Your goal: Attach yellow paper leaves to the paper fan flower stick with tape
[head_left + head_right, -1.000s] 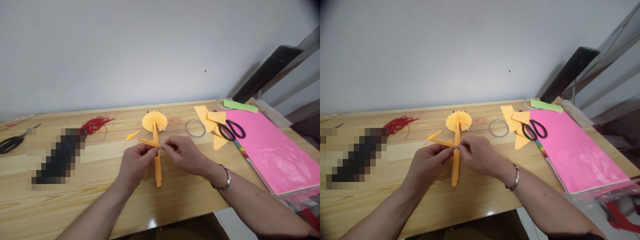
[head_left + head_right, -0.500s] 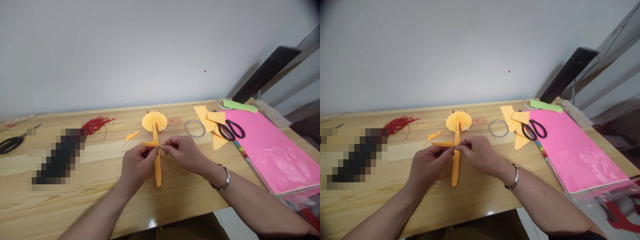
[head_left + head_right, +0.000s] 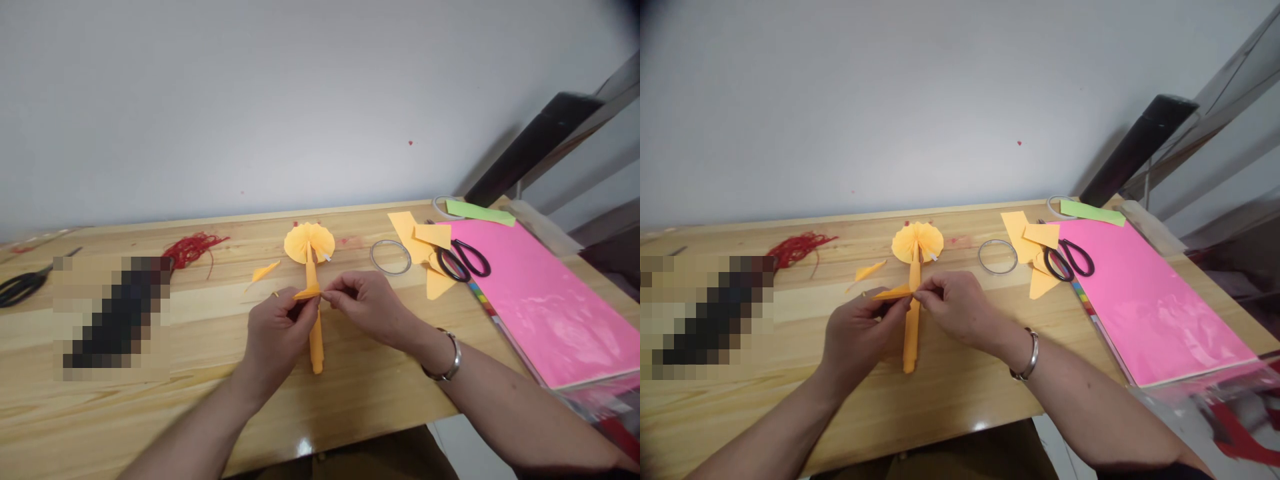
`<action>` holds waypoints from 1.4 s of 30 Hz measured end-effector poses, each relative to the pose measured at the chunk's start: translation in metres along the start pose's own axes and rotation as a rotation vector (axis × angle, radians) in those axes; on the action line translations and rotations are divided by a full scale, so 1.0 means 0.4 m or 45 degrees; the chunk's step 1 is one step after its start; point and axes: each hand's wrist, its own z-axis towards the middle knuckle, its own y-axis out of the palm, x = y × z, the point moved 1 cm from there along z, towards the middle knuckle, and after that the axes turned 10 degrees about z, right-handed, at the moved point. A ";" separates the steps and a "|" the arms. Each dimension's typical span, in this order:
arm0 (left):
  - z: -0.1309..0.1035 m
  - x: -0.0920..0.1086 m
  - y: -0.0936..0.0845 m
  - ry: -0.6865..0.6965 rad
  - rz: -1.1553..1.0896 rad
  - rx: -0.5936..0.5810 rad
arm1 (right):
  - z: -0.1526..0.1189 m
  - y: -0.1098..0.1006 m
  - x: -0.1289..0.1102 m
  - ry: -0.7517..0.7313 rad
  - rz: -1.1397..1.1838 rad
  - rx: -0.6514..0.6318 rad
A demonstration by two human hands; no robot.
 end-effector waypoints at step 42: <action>0.006 0.003 -0.002 -0.203 -0.115 -0.084 | -0.004 0.002 0.000 -0.024 -0.037 -0.044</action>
